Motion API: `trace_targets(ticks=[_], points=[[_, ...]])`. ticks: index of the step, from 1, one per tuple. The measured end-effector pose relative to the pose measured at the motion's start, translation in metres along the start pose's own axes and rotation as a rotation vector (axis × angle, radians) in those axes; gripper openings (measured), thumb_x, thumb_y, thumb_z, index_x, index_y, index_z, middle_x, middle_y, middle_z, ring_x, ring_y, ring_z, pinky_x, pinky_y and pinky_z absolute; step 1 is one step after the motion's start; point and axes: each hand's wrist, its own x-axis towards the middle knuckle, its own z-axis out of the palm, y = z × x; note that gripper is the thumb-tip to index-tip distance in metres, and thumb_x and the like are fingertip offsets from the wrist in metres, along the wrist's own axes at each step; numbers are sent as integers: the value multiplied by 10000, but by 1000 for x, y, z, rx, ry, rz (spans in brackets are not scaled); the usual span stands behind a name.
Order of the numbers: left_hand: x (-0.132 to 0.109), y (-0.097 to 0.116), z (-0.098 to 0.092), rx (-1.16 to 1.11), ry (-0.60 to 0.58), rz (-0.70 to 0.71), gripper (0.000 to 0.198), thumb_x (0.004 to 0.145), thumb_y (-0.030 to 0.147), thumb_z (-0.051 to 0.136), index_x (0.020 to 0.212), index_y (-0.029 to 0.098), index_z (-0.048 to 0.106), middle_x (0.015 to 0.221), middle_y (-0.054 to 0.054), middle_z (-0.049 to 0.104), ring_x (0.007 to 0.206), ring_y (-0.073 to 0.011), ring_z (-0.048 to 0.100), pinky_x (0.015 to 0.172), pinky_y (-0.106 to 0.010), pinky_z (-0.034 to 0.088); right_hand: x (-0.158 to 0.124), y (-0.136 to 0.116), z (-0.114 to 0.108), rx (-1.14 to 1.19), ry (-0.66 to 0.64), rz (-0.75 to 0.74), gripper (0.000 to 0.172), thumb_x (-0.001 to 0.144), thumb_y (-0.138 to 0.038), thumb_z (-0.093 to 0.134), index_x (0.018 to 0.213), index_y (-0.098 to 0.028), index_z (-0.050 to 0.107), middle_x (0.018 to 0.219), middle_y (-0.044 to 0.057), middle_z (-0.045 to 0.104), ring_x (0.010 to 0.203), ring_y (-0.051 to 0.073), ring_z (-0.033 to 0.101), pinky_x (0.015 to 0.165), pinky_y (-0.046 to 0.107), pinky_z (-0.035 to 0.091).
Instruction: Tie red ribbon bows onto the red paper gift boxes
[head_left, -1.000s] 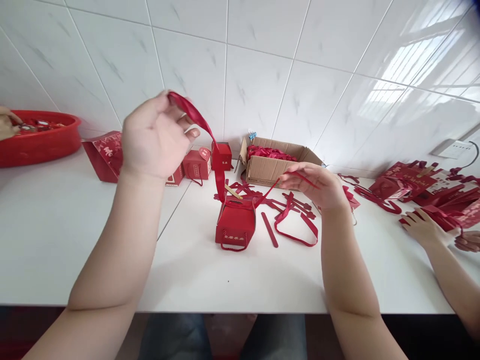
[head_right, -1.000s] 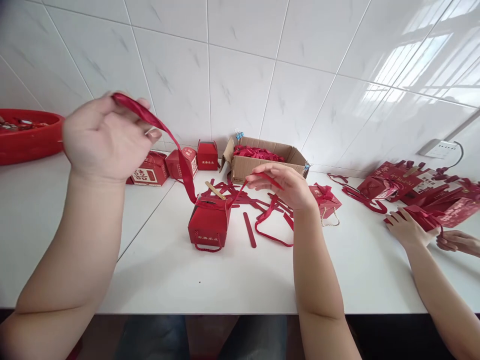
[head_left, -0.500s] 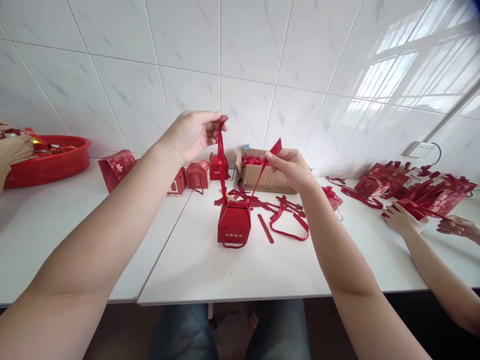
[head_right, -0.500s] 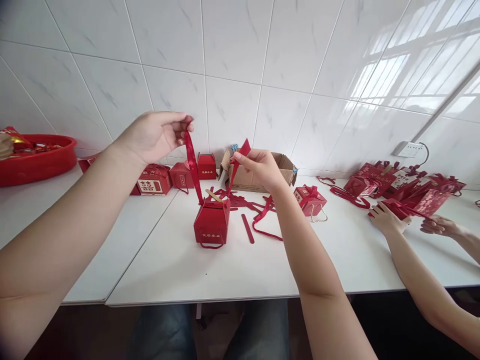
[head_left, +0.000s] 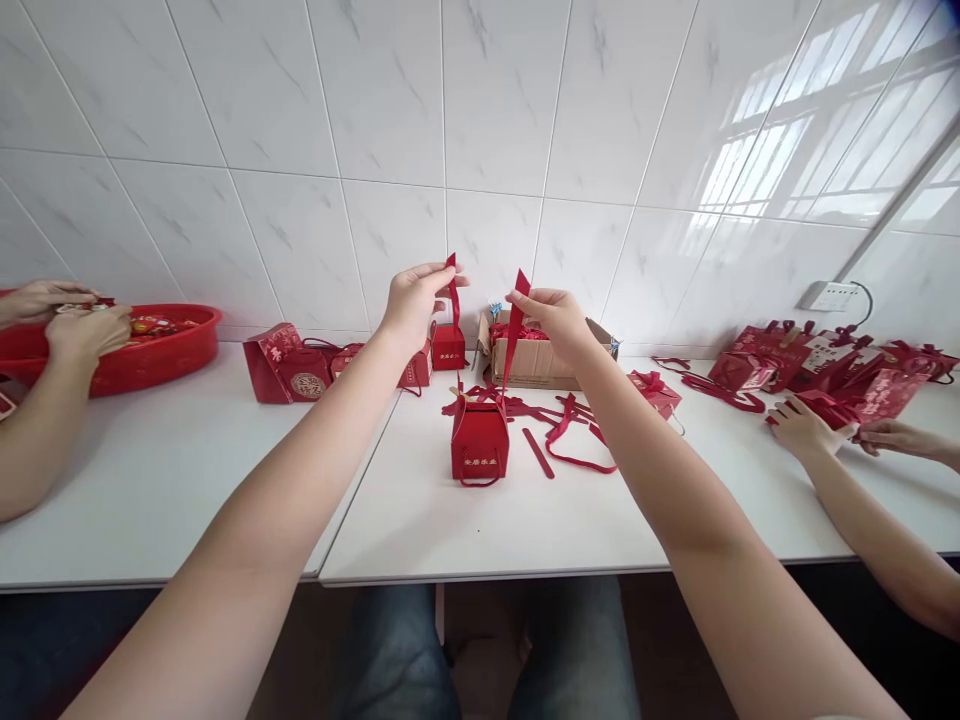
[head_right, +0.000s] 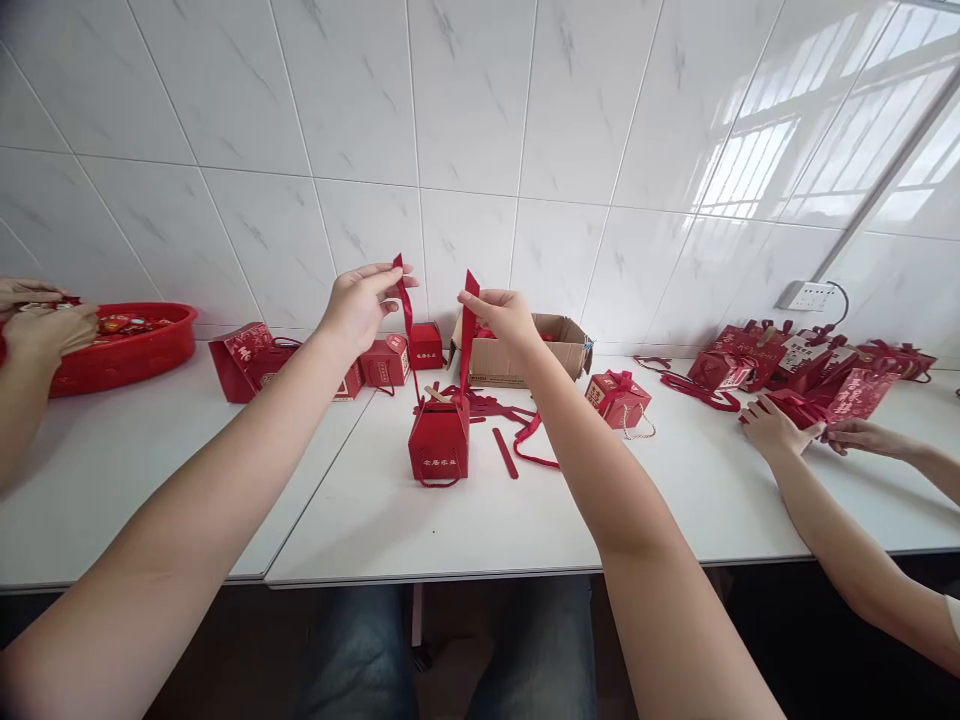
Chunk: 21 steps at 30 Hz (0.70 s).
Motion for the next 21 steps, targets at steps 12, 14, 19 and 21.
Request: trace_targets(ticks=[12, 14, 19, 21], points=[[6, 5, 0, -110, -53, -43, 214, 707, -6, 456, 827, 138, 559, 584, 13, 530, 534, -105, 506, 557, -241, 399, -2, -7, -2, -76, -2, 35, 346, 724, -457, 728, 567, -179, 597, 604, -13, 585, 564, 88, 510, 594, 250, 432], [8, 5, 0, -129, -57, -38, 227, 659, -21, 423, 758, 140, 549, 565, 15, 502, 500, -98, 467, 516, -239, 358, -2, -9, -2, -76, 4, 38, 324, 722, -442, 734, 586, -175, 612, 622, -9, 607, 569, 86, 526, 595, 245, 443], [7, 3, 1, -106, -53, -12, 178, 668, -9, 458, 706, 155, 519, 592, -4, 564, 548, -113, 523, 580, -259, 396, -1, -12, -1, -26, 14, 24, 233, 714, -391, 752, 683, -176, 667, 705, 9, 660, 625, 94, 583, 610, 230, 484], [5, 2, 1, -100, -71, 6, 138, 720, 18, 496, 729, 151, 533, 642, -21, 612, 619, -128, 582, 682, -286, 446, 0, -12, -1, -8, 0, 15, 241, 736, -389, 736, 664, -172, 664, 705, 15, 657, 628, 93, 585, 614, 228, 489]])
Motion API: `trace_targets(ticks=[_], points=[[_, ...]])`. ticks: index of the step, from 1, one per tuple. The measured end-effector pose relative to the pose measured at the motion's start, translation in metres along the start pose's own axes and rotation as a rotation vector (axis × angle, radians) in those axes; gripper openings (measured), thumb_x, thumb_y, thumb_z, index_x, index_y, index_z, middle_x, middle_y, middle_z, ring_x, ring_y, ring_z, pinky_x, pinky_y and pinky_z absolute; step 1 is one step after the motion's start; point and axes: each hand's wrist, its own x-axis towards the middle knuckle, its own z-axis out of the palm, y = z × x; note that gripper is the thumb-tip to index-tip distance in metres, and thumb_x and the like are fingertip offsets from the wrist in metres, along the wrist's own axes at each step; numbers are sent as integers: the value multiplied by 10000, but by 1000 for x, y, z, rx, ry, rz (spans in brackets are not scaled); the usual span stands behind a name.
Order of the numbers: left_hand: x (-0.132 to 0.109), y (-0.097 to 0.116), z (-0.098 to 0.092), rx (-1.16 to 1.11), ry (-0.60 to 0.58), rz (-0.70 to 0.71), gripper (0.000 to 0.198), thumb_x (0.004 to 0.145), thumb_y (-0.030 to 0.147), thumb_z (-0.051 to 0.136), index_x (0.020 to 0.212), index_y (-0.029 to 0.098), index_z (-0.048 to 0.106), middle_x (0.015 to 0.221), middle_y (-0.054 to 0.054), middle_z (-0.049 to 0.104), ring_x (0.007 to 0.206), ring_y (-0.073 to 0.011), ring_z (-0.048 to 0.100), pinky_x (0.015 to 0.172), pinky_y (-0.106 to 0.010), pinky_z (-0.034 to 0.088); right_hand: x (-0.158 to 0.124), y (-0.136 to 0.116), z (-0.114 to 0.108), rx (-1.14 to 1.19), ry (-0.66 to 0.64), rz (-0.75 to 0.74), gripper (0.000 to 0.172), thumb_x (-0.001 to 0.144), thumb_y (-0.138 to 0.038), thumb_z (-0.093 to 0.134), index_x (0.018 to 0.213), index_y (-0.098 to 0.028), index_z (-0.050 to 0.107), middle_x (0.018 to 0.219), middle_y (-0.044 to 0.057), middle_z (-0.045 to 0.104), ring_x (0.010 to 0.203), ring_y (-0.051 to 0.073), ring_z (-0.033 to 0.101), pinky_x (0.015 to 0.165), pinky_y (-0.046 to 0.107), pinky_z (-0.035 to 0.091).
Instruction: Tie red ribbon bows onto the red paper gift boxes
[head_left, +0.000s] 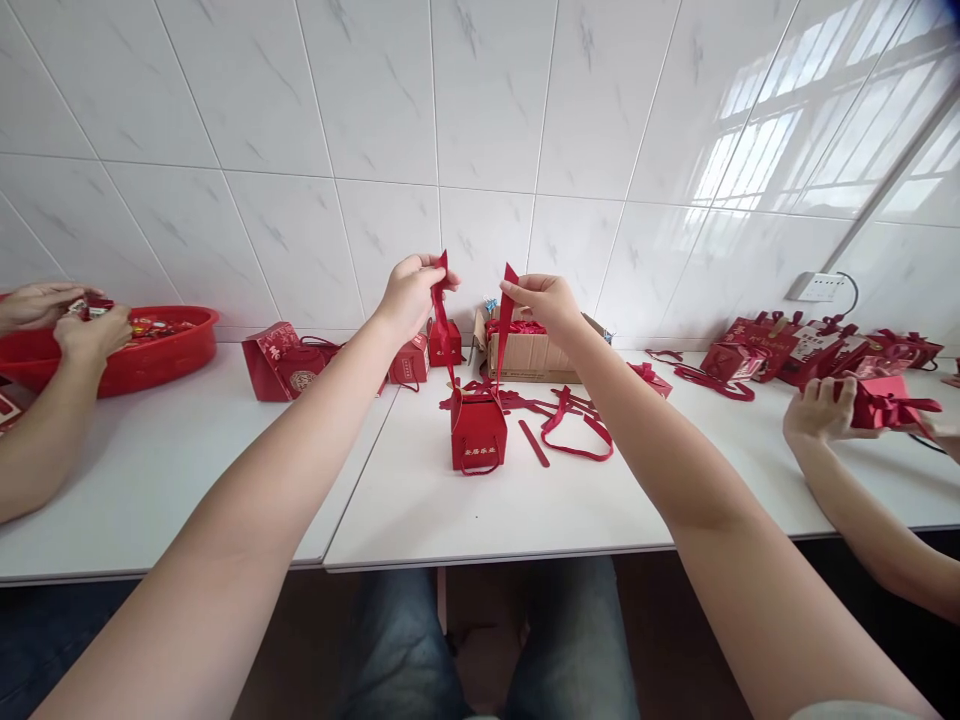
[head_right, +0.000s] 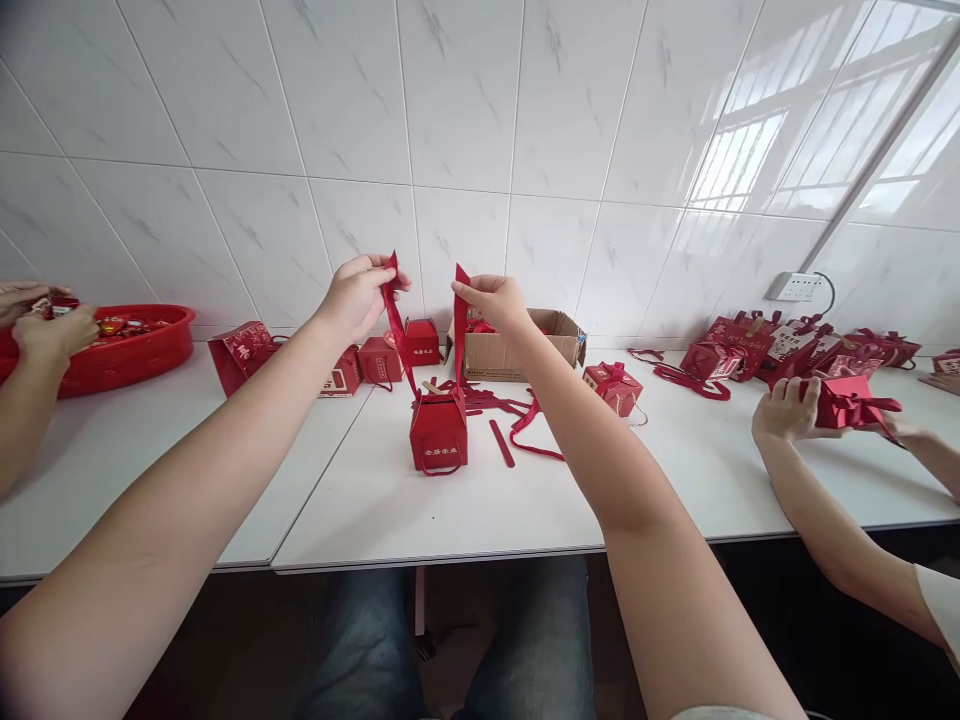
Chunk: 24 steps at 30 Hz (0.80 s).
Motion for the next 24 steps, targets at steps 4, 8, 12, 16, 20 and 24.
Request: trace_targets(ticks=[4, 8, 12, 16, 20, 24], points=[[-4, -1, 3, -2, -43, 6, 57, 796, 113, 561, 753, 150, 557, 682, -31, 631, 722, -161, 643, 827, -354, 468, -2, -2, 0, 42, -37, -15, 254, 752, -401, 727, 662, -171, 666, 719, 21, 654, 647, 102, 599, 639, 241, 507], [-4, -1, 5, 52, 6, 10, 43, 776, 143, 615, 742, 155, 592, 754, -39, 643, 786, -170, 634, 858, -372, 466, -3, -6, 1, 50, -33, 3, 241, 750, -402, 730, 685, -178, 670, 754, 24, 664, 687, 110, 611, 632, 236, 507], [-4, -2, 5, 72, 69, -5, 49, 723, 140, 651, 709, 159, 608, 781, -33, 629, 779, -164, 603, 846, -375, 472, -3, -10, 2, 38, 11, 22, 216, 750, -378, 735, 691, -181, 672, 756, 21, 662, 701, 105, 607, 601, 216, 491], [-4, -3, 4, 108, 48, 11, 59, 697, 175, 672, 717, 160, 619, 800, -37, 632, 819, -179, 603, 853, -382, 472, -2, -12, 1, 67, 6, 13, 207, 751, -368, 740, 691, -182, 673, 732, 15, 651, 697, 108, 615, 613, 226, 504], [-5, -3, 6, 131, 34, 23, 66, 701, 191, 678, 735, 166, 626, 821, -38, 643, 863, -190, 610, 845, -376, 475, -2, -12, 3, 88, 17, 52, 188, 756, -325, 740, 674, -174, 663, 704, 4, 639, 652, 90, 603, 605, 218, 511], [-7, 1, 11, 175, -5, 33, 80, 713, 218, 709, 762, 171, 667, 862, -43, 670, 877, -184, 614, 822, -352, 465, 0, -11, 7, 146, -5, 34, 187, 767, -299, 736, 668, -166, 648, 729, 23, 674, 685, 94, 638, 695, 241, 545]])
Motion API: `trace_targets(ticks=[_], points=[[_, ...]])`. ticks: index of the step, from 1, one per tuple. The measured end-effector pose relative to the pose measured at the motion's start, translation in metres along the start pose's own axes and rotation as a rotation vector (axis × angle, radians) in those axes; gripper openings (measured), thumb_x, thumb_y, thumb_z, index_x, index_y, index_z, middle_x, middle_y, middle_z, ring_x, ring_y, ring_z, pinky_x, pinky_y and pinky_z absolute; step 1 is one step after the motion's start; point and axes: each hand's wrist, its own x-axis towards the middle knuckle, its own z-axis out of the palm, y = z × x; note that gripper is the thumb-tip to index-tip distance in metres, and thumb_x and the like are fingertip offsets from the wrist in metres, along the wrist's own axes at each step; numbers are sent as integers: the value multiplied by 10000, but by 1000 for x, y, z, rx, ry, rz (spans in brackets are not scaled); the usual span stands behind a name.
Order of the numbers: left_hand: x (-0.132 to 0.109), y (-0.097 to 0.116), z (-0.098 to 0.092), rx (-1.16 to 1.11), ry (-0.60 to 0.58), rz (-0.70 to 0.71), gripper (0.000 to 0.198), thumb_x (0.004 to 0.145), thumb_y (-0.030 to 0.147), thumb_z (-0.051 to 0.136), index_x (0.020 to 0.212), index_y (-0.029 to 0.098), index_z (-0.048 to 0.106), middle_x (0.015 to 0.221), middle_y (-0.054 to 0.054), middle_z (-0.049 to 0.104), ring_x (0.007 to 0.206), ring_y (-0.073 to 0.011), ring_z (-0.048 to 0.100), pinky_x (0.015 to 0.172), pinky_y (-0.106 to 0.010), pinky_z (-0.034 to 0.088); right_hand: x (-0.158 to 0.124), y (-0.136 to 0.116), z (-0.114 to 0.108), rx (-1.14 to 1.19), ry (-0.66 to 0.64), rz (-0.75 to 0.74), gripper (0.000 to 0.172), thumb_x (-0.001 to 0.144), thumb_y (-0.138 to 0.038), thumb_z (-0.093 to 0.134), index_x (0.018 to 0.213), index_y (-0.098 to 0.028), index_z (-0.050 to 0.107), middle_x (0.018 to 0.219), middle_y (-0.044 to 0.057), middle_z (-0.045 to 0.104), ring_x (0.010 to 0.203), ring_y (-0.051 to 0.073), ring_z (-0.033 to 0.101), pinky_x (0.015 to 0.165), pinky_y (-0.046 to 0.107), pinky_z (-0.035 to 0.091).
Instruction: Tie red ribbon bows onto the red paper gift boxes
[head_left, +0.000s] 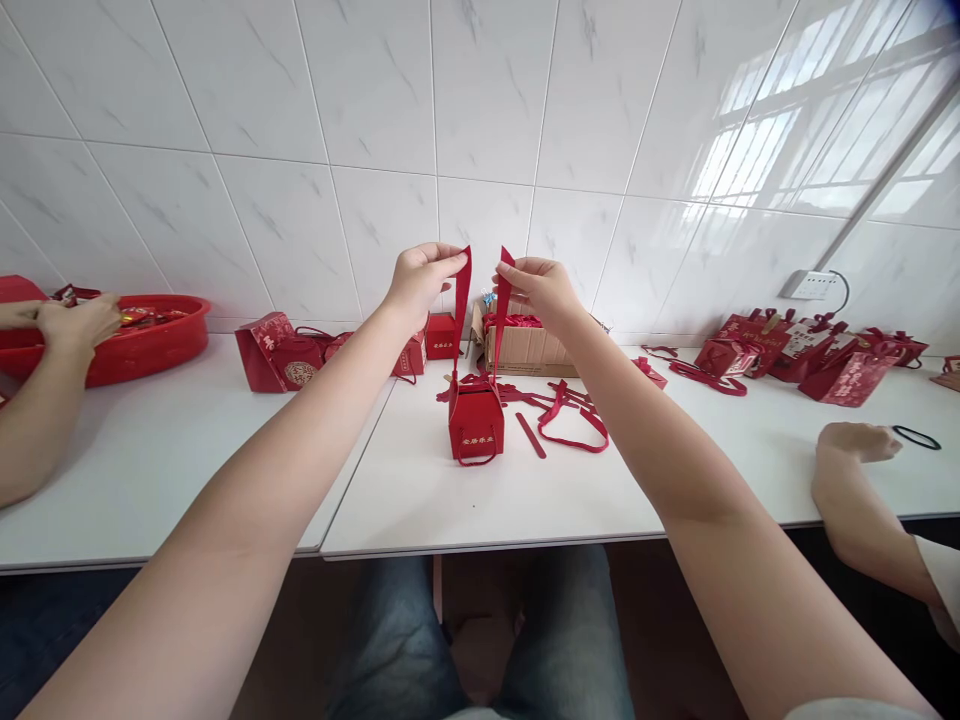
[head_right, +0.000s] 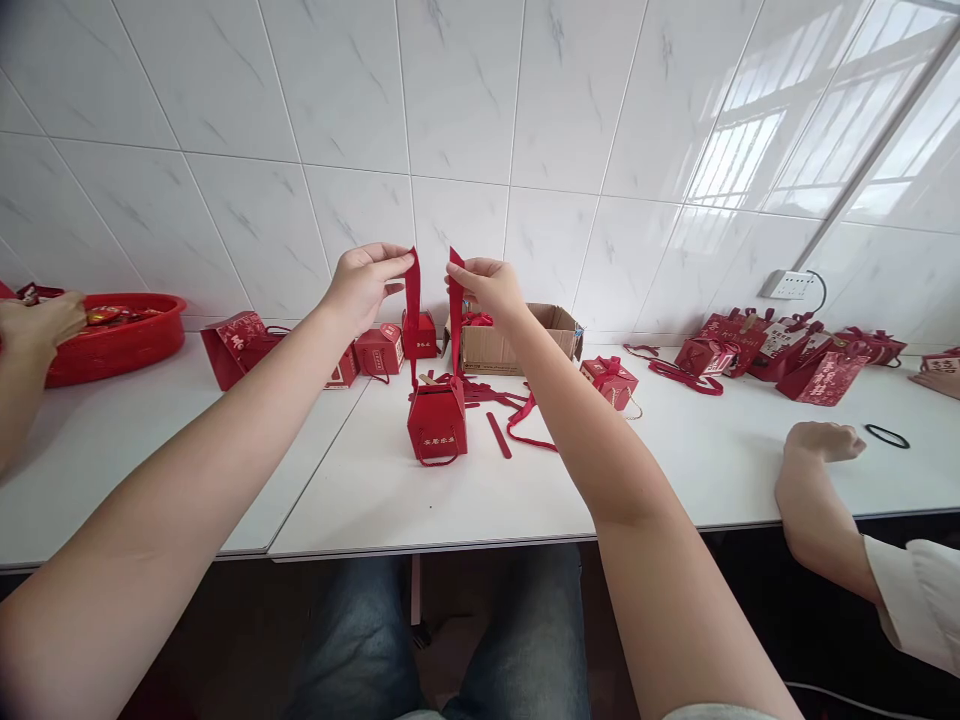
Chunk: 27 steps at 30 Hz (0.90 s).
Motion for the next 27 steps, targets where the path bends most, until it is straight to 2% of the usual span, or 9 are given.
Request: trace_targets(ticks=[3, 7, 12, 16, 19, 23, 27], points=[[-1, 6, 5, 43, -76, -4, 121, 709, 238, 749, 795, 174, 693, 879, -48, 690, 882, -184, 623, 818, -344, 455, 3, 1, 7, -22, -70, -10, 194, 755, -312, 746, 680, -158, 654, 713, 38, 679, 658, 114, 645, 705, 288, 563], [1, 11, 11, 104, -165, -34, 98, 704, 188, 762, 776, 153, 705, 797, -51, 691, 830, -188, 634, 807, -358, 460, 7, 1, 15, -77, -100, -32, 132, 762, -206, 705, 660, -144, 650, 677, 28, 666, 641, 114, 635, 719, 297, 566], [3, 15, 13, 184, -92, 49, 69, 691, 93, 750, 722, 136, 706, 699, -36, 663, 804, -192, 633, 814, -354, 483, 3, 2, 11, -41, -195, -51, 90, 781, -220, 664, 722, -152, 663, 715, 13, 666, 689, 107, 641, 732, 263, 559], [2, 19, 13, 220, -84, 60, 121, 663, 53, 760, 692, 141, 683, 683, -24, 658, 837, -205, 642, 829, -365, 501, -3, 5, 6, -54, -272, -66, 196, 775, -356, 707, 765, -170, 645, 756, 9, 649, 692, 110, 637, 689, 254, 535], [5, 19, 14, 184, -71, 18, 179, 629, 22, 781, 724, 133, 677, 681, -37, 645, 841, -230, 653, 780, -371, 504, -3, 8, 9, -195, -204, -122, 297, 734, -453, 736, 754, -181, 620, 714, -4, 621, 648, 105, 597, 603, 233, 486], [10, 16, 13, 106, -30, -121, 286, 586, 15, 818, 799, 138, 672, 720, -53, 652, 835, -256, 668, 744, -389, 497, 3, 13, 15, -378, -64, -231, 336, 715, -492, 740, 705, -191, 593, 634, -32, 566, 558, 74, 496, 523, 215, 402], [14, 12, 11, 60, -14, -223, 221, 600, 44, 828, 684, 135, 645, 717, -59, 657, 818, -242, 679, 780, -403, 505, 6, 14, 16, -262, -139, -145, 324, 732, -494, 729, 736, -198, 600, 568, -45, 546, 496, 71, 484, 492, 215, 414]])
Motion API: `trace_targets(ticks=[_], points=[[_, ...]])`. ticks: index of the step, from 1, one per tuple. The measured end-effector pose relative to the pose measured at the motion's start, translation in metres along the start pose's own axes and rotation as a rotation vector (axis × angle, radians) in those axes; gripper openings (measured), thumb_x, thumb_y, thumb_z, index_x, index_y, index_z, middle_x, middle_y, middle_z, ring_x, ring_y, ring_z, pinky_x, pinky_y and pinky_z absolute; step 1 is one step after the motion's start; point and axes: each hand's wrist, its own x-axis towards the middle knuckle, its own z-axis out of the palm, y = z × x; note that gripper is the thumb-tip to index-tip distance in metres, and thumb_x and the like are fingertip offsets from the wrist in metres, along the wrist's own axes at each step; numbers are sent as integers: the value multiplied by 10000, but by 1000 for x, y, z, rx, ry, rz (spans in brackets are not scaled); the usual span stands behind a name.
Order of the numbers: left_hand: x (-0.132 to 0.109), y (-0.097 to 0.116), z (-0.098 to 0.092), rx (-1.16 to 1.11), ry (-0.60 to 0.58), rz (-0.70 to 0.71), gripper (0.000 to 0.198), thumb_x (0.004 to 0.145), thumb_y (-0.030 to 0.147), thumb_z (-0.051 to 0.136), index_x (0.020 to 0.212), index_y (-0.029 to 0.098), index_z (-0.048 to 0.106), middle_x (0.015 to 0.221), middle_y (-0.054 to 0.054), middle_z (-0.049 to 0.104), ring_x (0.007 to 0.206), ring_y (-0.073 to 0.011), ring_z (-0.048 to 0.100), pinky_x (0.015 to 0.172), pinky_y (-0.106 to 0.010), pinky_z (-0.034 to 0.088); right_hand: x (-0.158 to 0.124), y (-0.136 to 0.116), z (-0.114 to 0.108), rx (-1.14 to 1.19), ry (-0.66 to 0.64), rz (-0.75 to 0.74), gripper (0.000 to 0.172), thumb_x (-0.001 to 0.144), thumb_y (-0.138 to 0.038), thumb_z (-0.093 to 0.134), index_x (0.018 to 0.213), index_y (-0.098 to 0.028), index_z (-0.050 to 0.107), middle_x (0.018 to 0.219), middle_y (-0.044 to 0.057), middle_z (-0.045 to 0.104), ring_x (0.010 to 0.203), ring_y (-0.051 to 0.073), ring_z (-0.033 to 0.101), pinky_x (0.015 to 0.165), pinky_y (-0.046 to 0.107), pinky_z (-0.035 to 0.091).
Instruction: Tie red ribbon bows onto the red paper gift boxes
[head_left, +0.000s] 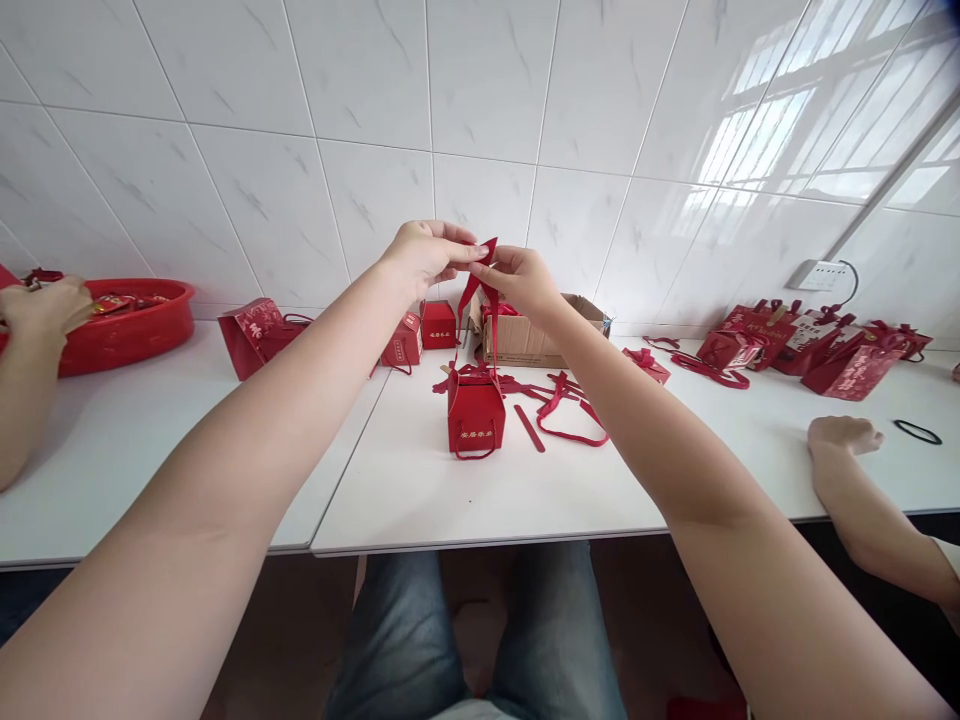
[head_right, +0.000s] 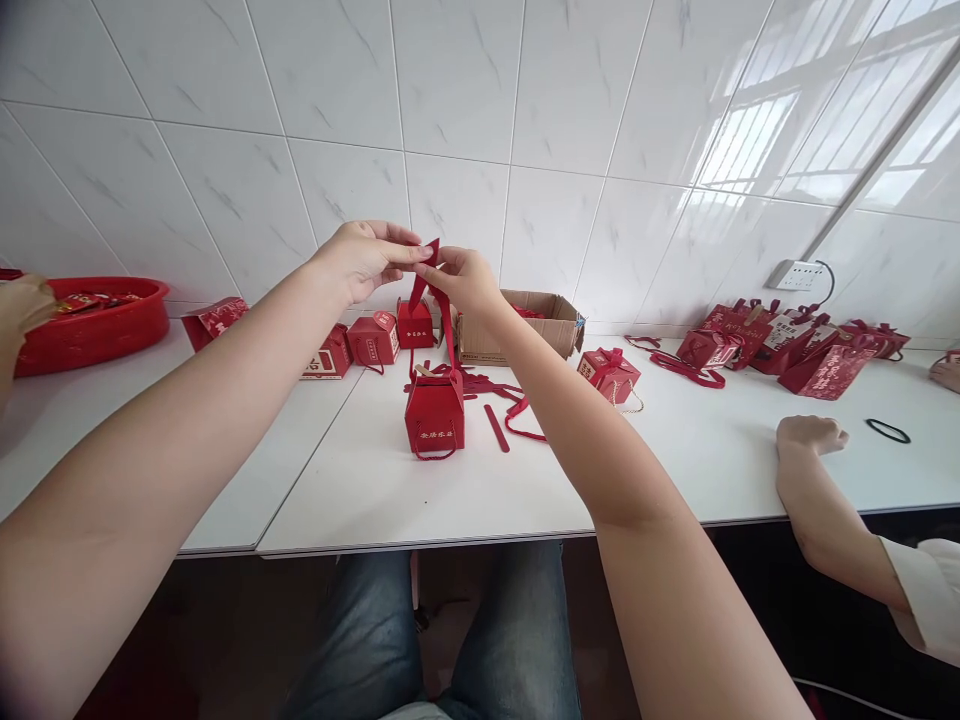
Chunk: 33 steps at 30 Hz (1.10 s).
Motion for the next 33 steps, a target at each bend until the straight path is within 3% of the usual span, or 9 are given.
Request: trace_targets(ticks=[6, 11, 15, 18, 23, 25, 28, 30, 33], points=[[-1, -11, -3, -72, -16, 128, 205, 606, 65, 815, 618, 140, 624, 684, -33, 665, 767, -186, 672, 802, -372, 549, 0, 2, -5, 332, -84, 219, 263, 789, -432, 706, 780, -182, 626, 713, 8, 679, 634, 108, 644, 656, 248, 549], [-29, -25, -4, 269, -85, 458, 124, 630, 185, 802, 621, 171, 680, 726, -37, 689, 741, -188, 646, 785, -356, 519, 2, 11, -13, 520, -173, 375, 118, 866, -294, 631, 845, -187, 673, 771, 0, 695, 649, 73, 623, 650, 191, 525], [-48, -43, -5, 543, -248, 544, 111, 641, 139, 724, 579, 222, 685, 690, -12, 682, 736, -191, 612, 797, -340, 479, 5, 12, -21, 418, -268, 377, 68, 780, -214, 719, 773, -148, 705, 769, 27, 691, 683, 89, 622, 676, 212, 528], [-47, -52, -8, 500, -283, 440, 67, 625, 146, 692, 634, 213, 691, 724, -18, 689, 710, -184, 600, 736, -316, 471, 5, -2, -24, 205, -306, 294, 112, 687, -213, 792, 703, -136, 713, 731, 50, 688, 674, 129, 625, 665, 275, 524], [-21, -50, -9, 32, 38, 219, 78, 677, 181, 600, 600, 185, 585, 673, -34, 628, 668, -169, 577, 622, -280, 447, 2, -35, -21, -509, -237, 10, 119, 692, -83, 714, 587, -140, 707, 534, 15, 553, 600, 148, 543, 673, 354, 455], [-10, -46, -6, -26, -23, 4, 201, 765, 294, 561, 610, 173, 603, 687, -74, 641, 636, -186, 584, 598, -309, 445, 0, -39, -18, -711, -233, -135, 193, 678, -1, 658, 565, -152, 698, 600, 26, 562, 663, 166, 551, 722, 369, 448], [-2, -41, 2, -54, -281, -283, 406, 809, 508, 539, 618, 160, 623, 656, -116, 646, 562, -216, 578, 564, -359, 449, -4, -32, -14, -773, -204, -285, 235, 682, 23, 612, 625, -180, 715, 806, 41, 597, 770, 185, 576, 770, 369, 456], [-2, -39, 7, -141, -378, -301, 376, 782, 524, 588, 646, 175, 625, 641, -102, 647, 558, -227, 587, 544, -363, 460, -7, -23, -13, -726, -180, -329, 257, 709, 9, 582, 652, -200, 720, 886, 39, 590, 823, 195, 587, 777, 362, 465], [-7, -39, 11, -260, -364, -232, 268, 779, 446, 633, 684, 195, 621, 629, -71, 638, 593, -239, 616, 557, -373, 495, -12, -8, -13, -657, -155, -391, 307, 750, -1, 515, 698, -215, 729, 944, 43, 591, 903, 208, 592, 804, 360, 479]])
